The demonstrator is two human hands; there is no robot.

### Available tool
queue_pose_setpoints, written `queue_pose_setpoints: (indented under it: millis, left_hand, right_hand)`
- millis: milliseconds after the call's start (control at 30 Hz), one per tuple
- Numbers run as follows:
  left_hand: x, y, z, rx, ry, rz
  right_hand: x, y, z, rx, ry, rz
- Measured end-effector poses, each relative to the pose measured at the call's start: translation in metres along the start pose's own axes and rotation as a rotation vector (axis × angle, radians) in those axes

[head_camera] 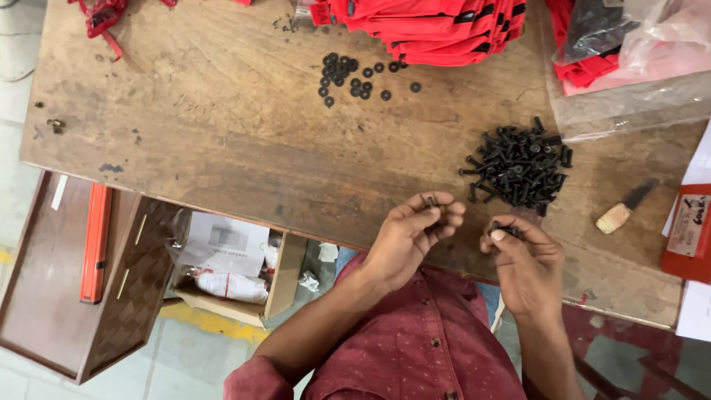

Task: The person picks up and moves red fabric bags, black screws, and black washers on a wooden workbench. They handle the items by hand, placing hardware into the bags.

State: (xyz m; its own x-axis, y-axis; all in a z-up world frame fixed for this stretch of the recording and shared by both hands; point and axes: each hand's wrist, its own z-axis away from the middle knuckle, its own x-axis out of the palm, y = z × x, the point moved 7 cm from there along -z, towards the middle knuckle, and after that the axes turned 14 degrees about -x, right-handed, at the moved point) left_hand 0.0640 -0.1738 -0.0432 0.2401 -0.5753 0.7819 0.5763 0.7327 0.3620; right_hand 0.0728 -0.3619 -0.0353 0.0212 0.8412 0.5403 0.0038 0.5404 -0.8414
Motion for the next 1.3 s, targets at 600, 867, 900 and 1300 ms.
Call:
queue_pose_setpoints:
  millis: [600, 867, 900, 1300]
  left_hand:
    - [0.013, 0.006, 0.003, -0.077, -0.261, 0.324]
    - [0.019, 0.014, 0.007, -0.051, -0.315, 0.326]
    - [0.017, 0.014, 0.007, -0.051, -0.314, 0.327]
    - [0.009, 0.013, 0.01, 0.027, -0.358, 0.322]
  right_hand:
    - [0.101, -0.036, -0.012, -0.306, -0.327, 1.135]
    - [0.06, -0.053, -0.021, -0.376, -0.135, 1.257]
    - [0.061, -0.057, -0.023, -0.375, -0.136, 1.257]
    - [0.086, -0.025, -0.022, -0.5, -0.45, 1.603]
